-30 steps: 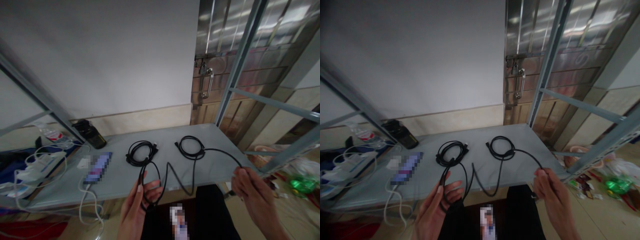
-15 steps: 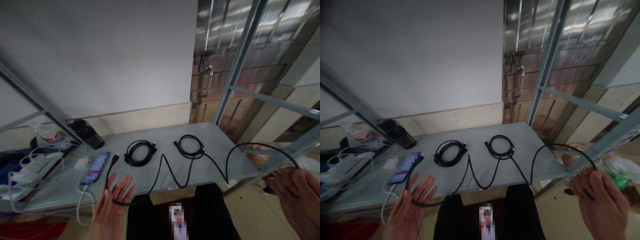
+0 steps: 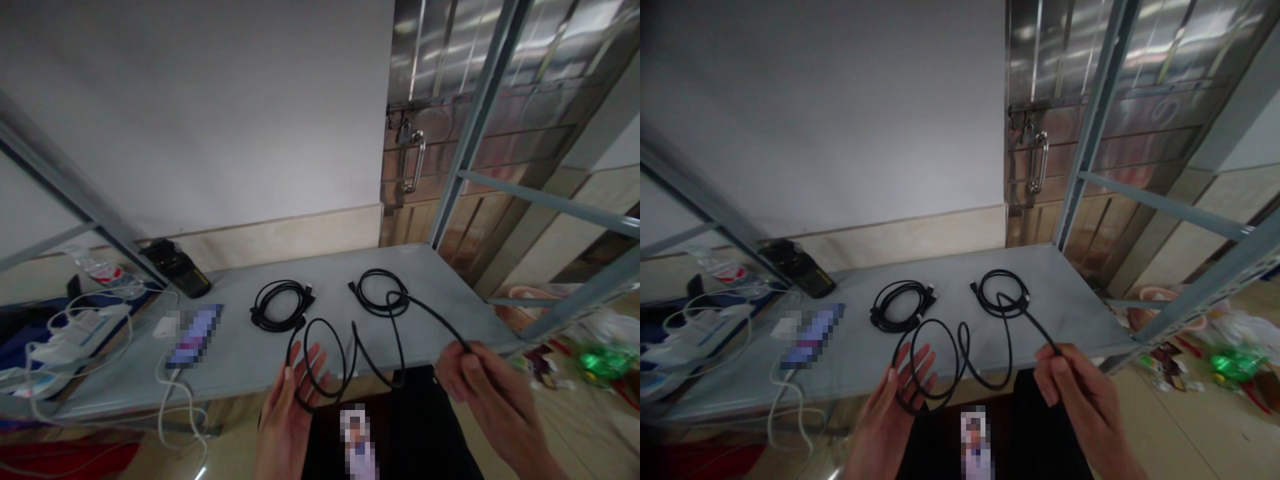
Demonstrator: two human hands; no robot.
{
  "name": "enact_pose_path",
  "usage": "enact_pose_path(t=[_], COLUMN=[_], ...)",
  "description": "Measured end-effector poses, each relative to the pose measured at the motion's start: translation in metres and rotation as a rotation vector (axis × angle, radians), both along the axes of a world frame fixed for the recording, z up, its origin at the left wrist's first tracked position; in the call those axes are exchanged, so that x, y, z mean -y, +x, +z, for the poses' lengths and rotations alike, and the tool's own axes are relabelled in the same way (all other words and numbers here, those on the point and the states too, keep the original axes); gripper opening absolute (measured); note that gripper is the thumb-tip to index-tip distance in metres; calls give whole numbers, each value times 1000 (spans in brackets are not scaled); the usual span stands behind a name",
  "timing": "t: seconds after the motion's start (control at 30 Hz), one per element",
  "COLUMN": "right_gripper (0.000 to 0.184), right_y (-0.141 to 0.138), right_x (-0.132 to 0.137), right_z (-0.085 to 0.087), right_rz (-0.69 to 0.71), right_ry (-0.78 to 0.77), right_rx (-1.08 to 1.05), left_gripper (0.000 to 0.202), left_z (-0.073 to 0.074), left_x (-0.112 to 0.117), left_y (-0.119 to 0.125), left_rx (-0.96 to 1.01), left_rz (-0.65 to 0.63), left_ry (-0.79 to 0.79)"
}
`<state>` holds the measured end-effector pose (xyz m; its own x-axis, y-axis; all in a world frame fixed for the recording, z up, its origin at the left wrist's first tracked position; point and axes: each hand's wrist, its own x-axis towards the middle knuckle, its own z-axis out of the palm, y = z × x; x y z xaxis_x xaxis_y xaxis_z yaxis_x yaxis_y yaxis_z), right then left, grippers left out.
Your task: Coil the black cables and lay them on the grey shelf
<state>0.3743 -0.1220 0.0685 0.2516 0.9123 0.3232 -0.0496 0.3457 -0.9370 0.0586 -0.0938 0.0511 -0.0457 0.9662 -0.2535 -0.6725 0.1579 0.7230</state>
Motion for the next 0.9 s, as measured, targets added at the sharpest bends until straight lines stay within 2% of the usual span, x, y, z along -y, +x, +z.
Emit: enact_pose_path(t=[0.1,0.23,0.33,0.4,0.5,0.6,0.77,0.9], right_gripper=[25,22,18,18,28,34,23,26], right_y=[-26,-56,-73,-83,-93,-100,-106,-117], right_x=[3,-3,-11,-14,-15,-15,-25,-45], right_z=[8,24,22,13,1,-2,-3,-10], right_rz=[140,314,406,426,446,464,450,387], right_ry=[17,25,24,2,-41,-25,146,360], right_rx=[198,428,530,617,763,843,962,1142], left_gripper=[40,32,32,35,41,45,44,51], left_z=[5,18,26,29,33,42,61,67], left_x=[0,-1,-2,-5,-9,-12,-15,-23], left_y=[14,26,34,40,48,51,40,25], left_rx=[84,141,178,171,134,119,73,-40], left_rz=[-45,-95,-152,-171,-166,-173,-201,-178], left_ry=[-23,-40,-29,-21,-10,-9,44,123])
